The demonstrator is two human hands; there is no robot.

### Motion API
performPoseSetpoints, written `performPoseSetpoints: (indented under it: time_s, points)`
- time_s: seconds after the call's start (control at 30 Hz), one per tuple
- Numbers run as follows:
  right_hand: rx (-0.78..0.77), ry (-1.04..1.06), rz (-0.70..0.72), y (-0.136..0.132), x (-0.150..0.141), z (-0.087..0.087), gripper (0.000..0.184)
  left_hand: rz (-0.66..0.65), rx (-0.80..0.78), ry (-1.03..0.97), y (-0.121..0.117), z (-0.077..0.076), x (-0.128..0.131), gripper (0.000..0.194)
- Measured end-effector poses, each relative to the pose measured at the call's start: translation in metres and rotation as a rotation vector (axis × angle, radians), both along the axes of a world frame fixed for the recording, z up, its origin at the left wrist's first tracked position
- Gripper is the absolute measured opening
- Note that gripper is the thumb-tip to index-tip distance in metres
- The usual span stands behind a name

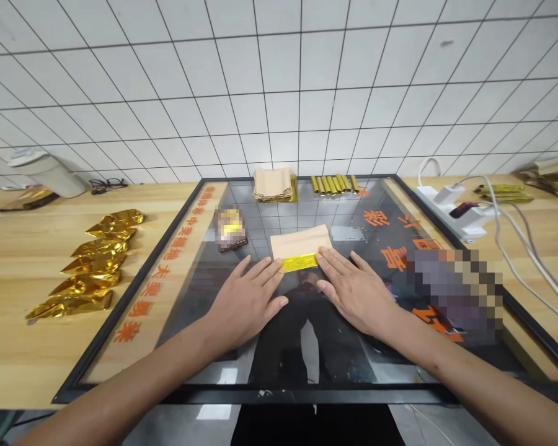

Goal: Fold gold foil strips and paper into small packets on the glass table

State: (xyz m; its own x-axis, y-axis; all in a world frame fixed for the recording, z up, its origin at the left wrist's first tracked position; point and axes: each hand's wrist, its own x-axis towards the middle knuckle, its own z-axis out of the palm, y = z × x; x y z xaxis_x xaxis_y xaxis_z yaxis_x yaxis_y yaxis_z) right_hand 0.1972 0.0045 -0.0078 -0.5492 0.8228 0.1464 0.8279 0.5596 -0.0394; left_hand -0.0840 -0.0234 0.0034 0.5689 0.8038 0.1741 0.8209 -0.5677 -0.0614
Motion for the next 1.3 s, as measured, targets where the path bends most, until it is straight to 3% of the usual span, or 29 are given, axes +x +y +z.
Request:
performPoseSetpoints:
  time_s: [0.27, 0.37, 0.47, 0.6, 0.87, 1.13, 1.2, 1.3]
  points:
    - [0.038, 0.007, 0.007, 0.0, 0.0, -0.006, 0.063, 0.035, 0.033, -0.016, -0.006, 0.002, -0.004, 0.053]
    - [0.052, 0.018, 0.01, 0.0, 0.001, -0.006, 0.061, 0.021, 0.078, -0.054, -0.006, 0.007, 0.014, 0.055]
    - [0.06, 0.025, 0.01, 0.0, 0.001, -0.006, 0.06, -0.098, 0.044, -0.043, -0.003, 0.009, 0.039, 0.06]
    - [0.053, 0.001, 0.008, 0.0, 0.002, -0.006, 0.062, -0.137, -0.036, -0.061, 0.003, 0.0, 0.059, 0.066]
    - [0.023, -0.016, -0.03, -0.004, -0.001, -0.001, 0.062, -0.157, -0.043, -0.128, 0.008, -0.016, 0.052, 0.068]
    - [0.088, -0.029, -0.189, -0.001, 0.014, 0.008, 0.066, -0.138, -0.049, -0.178, 0.009, -0.024, 0.055, 0.065]
    - [0.092, 0.042, -0.137, -0.005, 0.007, 0.014, 0.069, -0.14, -0.051, -0.181, 0.009, -0.023, 0.056, 0.065]
    - [-0.018, 0.119, 0.058, -0.014, -0.012, 0.021, 0.07, -0.157, -0.03, -0.186, 0.01, -0.022, 0.055, 0.064]
